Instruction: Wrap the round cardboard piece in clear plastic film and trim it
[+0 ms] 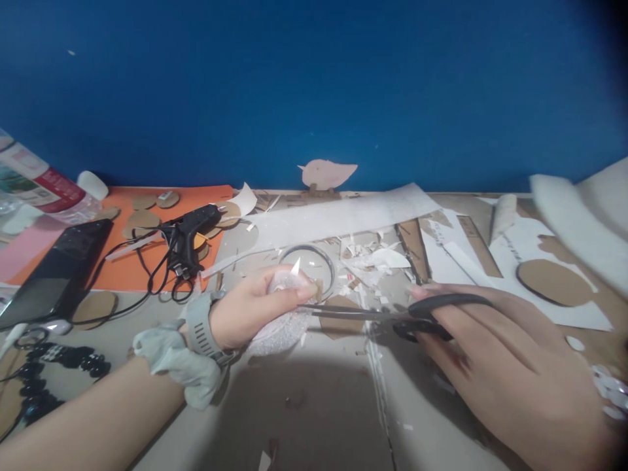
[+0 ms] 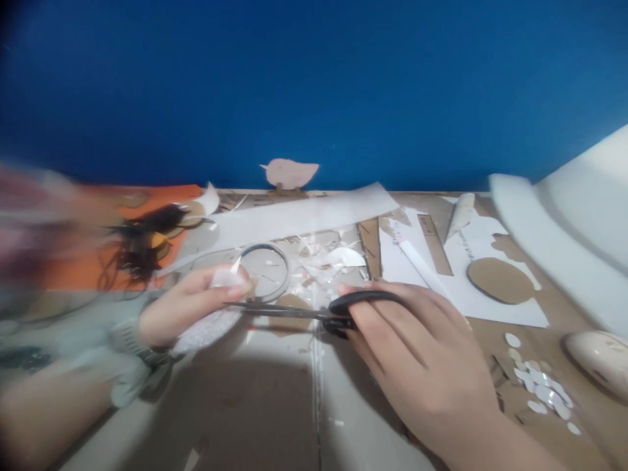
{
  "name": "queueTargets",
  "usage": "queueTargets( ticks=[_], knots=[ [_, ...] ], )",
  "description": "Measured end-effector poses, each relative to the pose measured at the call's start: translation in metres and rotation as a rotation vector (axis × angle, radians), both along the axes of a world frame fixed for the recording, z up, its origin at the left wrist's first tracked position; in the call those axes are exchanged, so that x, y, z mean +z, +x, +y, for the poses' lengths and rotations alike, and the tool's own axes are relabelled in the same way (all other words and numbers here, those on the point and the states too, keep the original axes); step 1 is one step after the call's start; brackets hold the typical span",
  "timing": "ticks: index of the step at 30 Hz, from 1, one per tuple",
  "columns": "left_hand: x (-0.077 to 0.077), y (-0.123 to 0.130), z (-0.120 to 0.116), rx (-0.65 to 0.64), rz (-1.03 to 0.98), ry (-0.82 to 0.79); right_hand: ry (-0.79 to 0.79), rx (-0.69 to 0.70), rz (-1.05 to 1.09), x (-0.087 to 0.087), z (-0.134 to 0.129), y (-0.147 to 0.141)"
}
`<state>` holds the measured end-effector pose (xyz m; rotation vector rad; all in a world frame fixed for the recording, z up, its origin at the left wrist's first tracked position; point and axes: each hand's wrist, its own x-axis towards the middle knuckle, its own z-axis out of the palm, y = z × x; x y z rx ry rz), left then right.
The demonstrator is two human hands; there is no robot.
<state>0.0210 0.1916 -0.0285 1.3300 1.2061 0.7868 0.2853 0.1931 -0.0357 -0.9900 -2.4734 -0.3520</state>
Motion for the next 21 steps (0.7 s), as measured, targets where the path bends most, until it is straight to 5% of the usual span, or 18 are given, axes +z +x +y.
queueTargets(
  ticks=[10,15,21],
  knots=[
    [-0.0035,-0.0033,-0.0016,-0.034,0.008,0.04,0.028,-0.043,-0.048,-0.0034,0.0016,0.0002],
    [-0.0062,-0.0004,-0.0045,0.134,0.054,0.16,-0.038,-0.113,-0.004,-0.0026,0.0028,-0.0041],
    [-0.0025,0.0033,-0.0092,0.287,0.141,0.382,-0.101,0.023,-0.034,-0.0067,0.0073,-0.0022]
  ],
)
